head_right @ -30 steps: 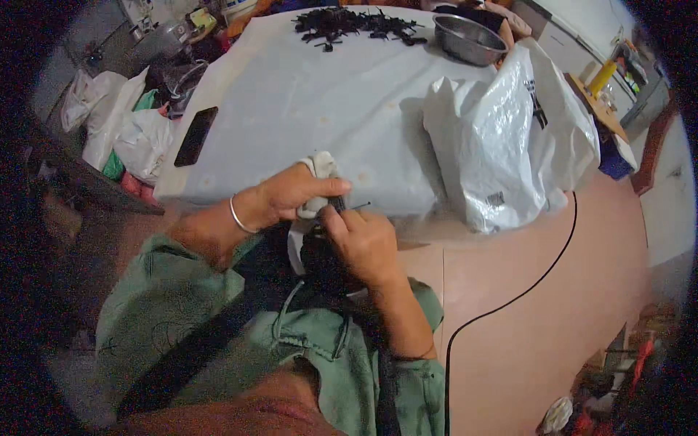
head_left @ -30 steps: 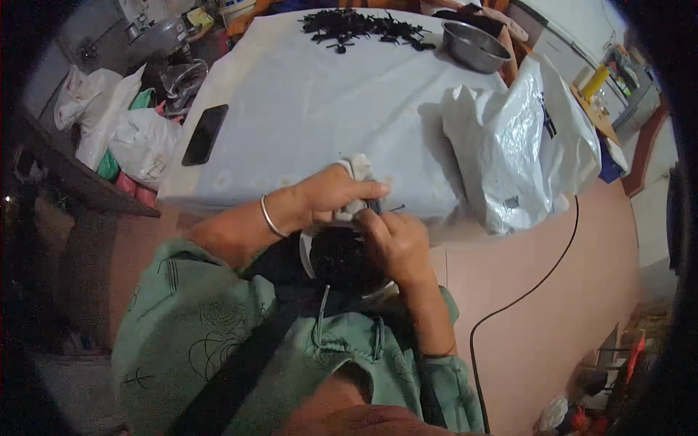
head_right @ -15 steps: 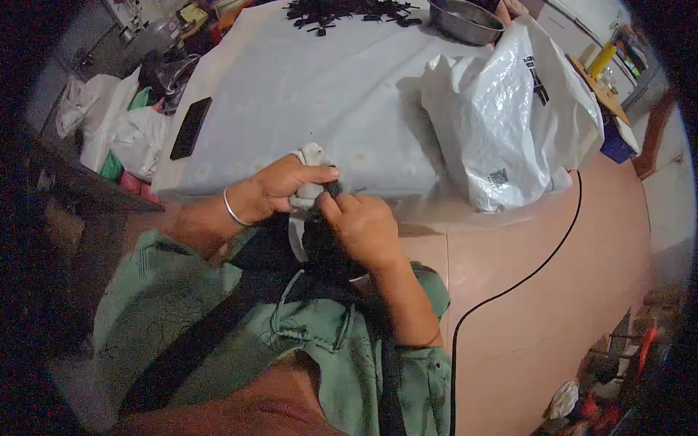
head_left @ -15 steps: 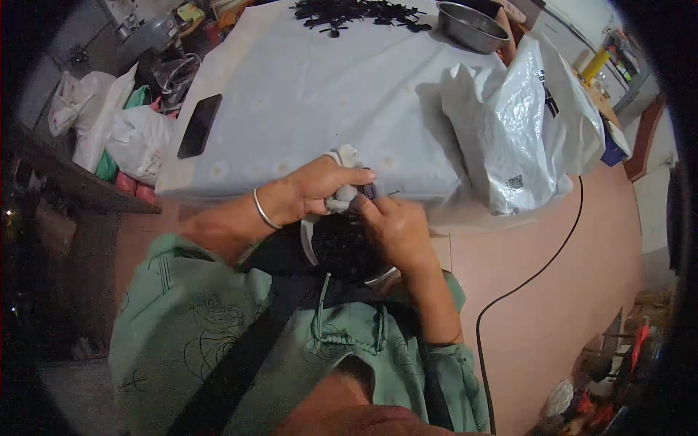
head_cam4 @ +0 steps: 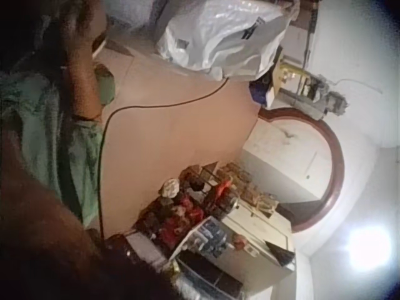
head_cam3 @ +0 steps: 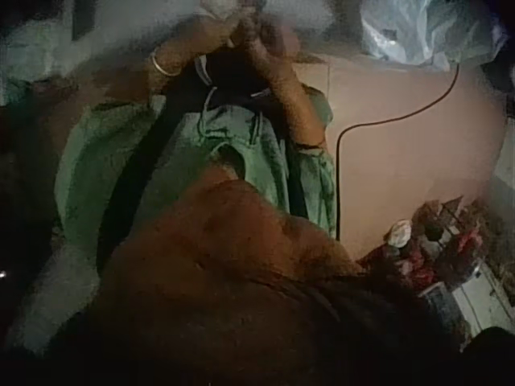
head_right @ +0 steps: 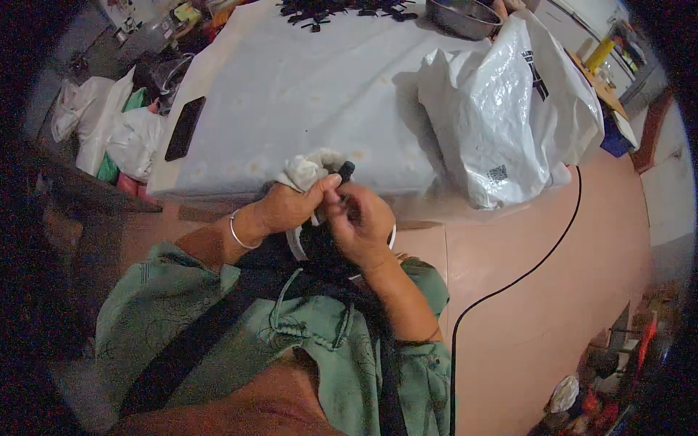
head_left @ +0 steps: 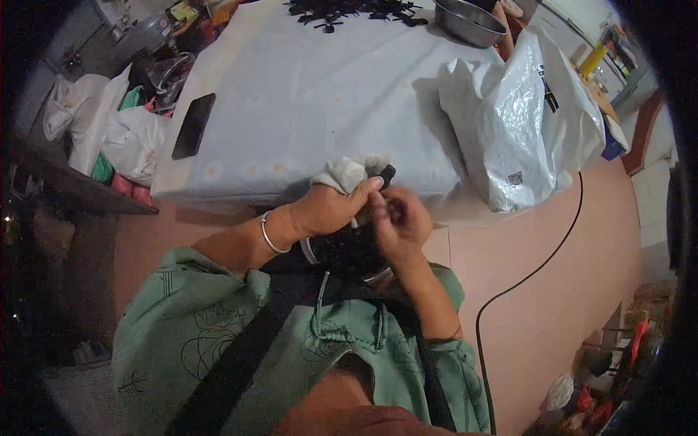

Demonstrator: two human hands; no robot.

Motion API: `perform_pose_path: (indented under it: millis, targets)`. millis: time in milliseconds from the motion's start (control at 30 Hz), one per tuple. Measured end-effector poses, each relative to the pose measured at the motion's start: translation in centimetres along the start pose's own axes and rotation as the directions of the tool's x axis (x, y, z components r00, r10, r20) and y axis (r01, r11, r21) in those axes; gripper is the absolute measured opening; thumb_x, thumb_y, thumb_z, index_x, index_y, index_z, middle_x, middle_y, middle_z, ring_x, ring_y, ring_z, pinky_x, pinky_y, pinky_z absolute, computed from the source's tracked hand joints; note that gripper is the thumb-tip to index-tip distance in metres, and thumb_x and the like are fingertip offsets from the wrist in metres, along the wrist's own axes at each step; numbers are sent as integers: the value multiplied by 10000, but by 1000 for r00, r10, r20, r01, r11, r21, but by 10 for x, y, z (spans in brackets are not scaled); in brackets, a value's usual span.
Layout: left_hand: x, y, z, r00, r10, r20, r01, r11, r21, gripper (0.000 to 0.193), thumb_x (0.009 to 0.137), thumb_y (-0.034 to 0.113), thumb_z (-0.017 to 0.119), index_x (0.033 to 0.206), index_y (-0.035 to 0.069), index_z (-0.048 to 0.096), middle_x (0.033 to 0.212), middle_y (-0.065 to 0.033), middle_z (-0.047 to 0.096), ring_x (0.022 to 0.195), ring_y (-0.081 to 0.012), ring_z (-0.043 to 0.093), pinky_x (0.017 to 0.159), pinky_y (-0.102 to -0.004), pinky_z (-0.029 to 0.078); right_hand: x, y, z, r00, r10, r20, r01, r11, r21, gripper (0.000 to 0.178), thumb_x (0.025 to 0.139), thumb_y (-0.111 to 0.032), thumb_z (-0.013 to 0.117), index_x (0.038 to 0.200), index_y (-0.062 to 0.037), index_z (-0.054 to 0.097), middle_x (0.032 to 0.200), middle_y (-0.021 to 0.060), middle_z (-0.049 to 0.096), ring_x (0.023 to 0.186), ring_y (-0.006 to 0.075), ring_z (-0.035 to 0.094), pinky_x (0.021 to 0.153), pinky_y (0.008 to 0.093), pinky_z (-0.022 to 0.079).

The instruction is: Wiping and cleaning small black mechanical components with a white cloth.

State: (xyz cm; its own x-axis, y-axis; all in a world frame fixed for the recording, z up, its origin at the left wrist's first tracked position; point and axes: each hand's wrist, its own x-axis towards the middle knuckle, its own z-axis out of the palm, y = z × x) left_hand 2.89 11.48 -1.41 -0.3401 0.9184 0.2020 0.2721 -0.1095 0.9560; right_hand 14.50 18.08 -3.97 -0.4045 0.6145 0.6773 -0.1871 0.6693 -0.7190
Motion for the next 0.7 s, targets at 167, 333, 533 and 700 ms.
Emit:
perform_pose_path:
  millis: [167, 333, 533, 700]
  targets:
    - [-7, 10, 0, 989, 19, 143, -9, 998, -69, 269, 834, 105, 481, 1082, 0, 467, 789, -16, 554, 707, -70, 513, 599, -223, 442, 13, 10, -6, 910, 409, 75, -410, 851, 328, 151, 773, -117, 630, 754, -38, 504, 580, -21, 449, 520, 54, 391, 467, 201, 343]
    - [0, 16, -3, 976, -190, 104, 198, 978, -68, 262, 816, 98, 491, 1062, 9, 478, 735, 5, 541, 580, -51, 494, 501, -215, 428, 16, 14, -23, 832, 384, 401, -479, 862, 167, 193, 880, -189, 489, 762, -35, 486, 647, -52, 427, 619, 28, 366, 540, 177, 316]
    - [-2, 2, -4, 997, -8, 74, -7, 980, 199, 237, 798, 75, 539, 1024, 11, 513, 765, -3, 548, 626, -59, 505, 543, -212, 433, 7, 19, -9, 859, 351, 372, -446, 870, 209, 262, 904, -250, 435, 771, -39, 518, 642, -63, 448, 585, 21, 357, 508, 177, 299]
    - [-1, 5, -2, 960, 261, 102, -271, 770, 578, 242, 786, 82, 551, 1013, 5, 516, 810, -44, 549, 718, -93, 514, 627, -238, 437, 3, 19, -4, 765, 473, 438, -622, 718, 312, 219, 893, -201, 456, 846, -3, 537, 659, 27, 513, 655, 70, 433, 588, 240, 392]
